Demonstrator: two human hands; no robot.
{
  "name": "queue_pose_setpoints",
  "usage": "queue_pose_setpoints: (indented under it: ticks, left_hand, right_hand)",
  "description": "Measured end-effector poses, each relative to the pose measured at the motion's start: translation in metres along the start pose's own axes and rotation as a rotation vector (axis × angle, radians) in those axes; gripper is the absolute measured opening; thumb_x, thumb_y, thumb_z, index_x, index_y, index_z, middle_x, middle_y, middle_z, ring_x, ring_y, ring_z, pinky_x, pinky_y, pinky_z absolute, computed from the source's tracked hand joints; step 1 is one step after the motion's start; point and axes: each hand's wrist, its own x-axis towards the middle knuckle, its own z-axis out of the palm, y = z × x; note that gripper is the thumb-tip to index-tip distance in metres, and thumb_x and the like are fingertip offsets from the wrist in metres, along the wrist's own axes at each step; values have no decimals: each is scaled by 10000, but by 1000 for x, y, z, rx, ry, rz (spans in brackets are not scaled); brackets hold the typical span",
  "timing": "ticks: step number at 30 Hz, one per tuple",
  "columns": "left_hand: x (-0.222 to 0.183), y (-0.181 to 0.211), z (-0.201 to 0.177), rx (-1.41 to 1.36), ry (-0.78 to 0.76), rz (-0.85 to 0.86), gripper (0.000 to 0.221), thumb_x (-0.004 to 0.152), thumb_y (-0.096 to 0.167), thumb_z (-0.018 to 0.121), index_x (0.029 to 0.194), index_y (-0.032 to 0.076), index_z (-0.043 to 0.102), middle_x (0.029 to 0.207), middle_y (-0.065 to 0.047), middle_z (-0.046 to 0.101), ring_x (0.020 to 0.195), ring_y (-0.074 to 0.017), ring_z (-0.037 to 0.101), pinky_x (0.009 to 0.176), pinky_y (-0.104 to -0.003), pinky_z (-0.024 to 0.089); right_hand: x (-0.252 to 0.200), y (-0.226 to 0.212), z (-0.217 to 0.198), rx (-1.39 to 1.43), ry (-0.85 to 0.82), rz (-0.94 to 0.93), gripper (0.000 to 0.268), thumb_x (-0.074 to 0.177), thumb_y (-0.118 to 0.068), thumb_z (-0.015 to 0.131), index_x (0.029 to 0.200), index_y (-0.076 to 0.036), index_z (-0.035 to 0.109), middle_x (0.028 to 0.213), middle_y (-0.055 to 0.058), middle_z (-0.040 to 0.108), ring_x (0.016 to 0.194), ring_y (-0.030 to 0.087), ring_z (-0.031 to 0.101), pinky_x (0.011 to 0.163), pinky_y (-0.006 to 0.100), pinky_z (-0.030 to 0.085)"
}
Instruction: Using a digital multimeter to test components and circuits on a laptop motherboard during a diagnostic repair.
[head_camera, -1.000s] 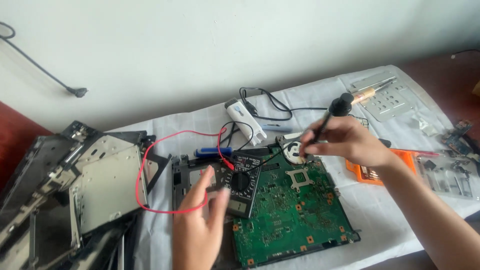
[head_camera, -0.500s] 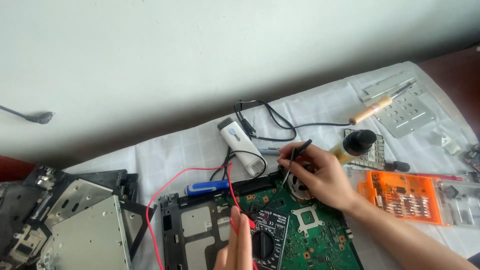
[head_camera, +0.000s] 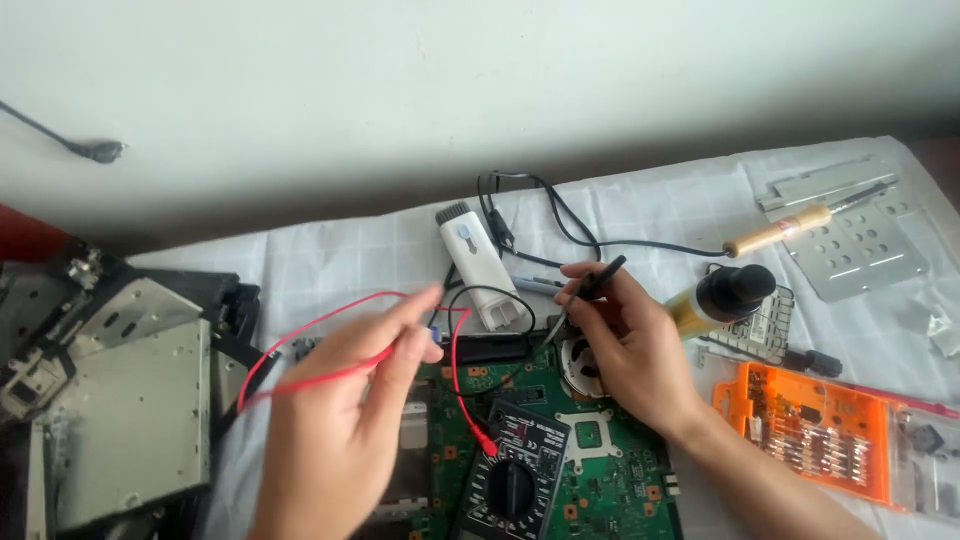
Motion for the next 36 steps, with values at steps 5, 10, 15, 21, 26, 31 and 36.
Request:
queue_pose_setpoints:
  ticks: [5, 10, 15, 21, 26, 31, 36]
  left_hand:
    - [8, 1, -4, -520, -388, 65, 324, 1046, 280, 520, 1157, 83, 753, 963, -77, 695, 819, -149, 641, 654, -251, 503]
    - [2, -49, -17, -835, -748, -57, 307, 1069, 186, 526, 1024, -23, 746, 952, -110, 692, 746, -129, 618, 599, -193, 523]
    - [4, -60, -15, -175, -708, -186, 200, 942, 212, 669, 898, 124, 843, 892, 36, 829, 746, -68, 754, 669, -209, 580]
    - [3, -61, 23, -238, -617, -20, 243, 991, 137, 618, 1157, 47, 771, 1056, 1, 748, 874, -114, 681, 738, -258, 487]
    - [8, -60, 36, -140, -603, 250, 234, 982, 117, 637, 1181, 58, 745, 1178, -75, 761, 1016, -232, 717, 889, -343, 491]
    - [4, -56, 38, -203, -764, 145, 228, 945, 139, 681, 1139, 110, 796, 1181, -15, 790, 956, -185, 618, 835, -304, 534]
    - [2, -53, 65, -25, -484, 286, 151, 1000, 101, 625, 1094, 91, 743, 1209, -56, 704, 1102, -272, 663, 865, -357, 493]
  right_hand:
    - [3, 3, -2, -48, -14, -26, 264, 972, -137, 628, 1233, -121, 664, 1008, 19, 783, 916, 106, 748, 794, 241, 608]
    - [0, 3, -4, -109, -27, -77, 240, 983, -153, 644, 1219, -136, 682, 922, -15, 734, 785, 77, 678, 667, 223, 548]
    - [1, 7, -3, -84, -24, -138, 257, 970, -98, 634, 1220, -108, 690, 955, 21, 779, 894, 118, 772, 785, 251, 635]
    - [0, 5, -2, -97, 7, -109, 209, 971, -153, 668, 1169, -103, 715, 839, -10, 755, 725, 48, 654, 584, 214, 508]
    - [-1, 3, -2, -96, 1, -125, 194, 970, -157, 669, 1152, -102, 705, 870, -6, 767, 758, 51, 680, 647, 209, 535]
    - [-2, 3, -4, -115, 2, -140, 188, 974, -153, 659, 1154, -115, 697, 901, -10, 777, 787, 54, 699, 670, 213, 545]
    - [-2, 5, -3, -114, 3, -121, 179, 987, -189, 655, 1145, -116, 700, 730, -34, 661, 613, 53, 519, 563, 219, 451]
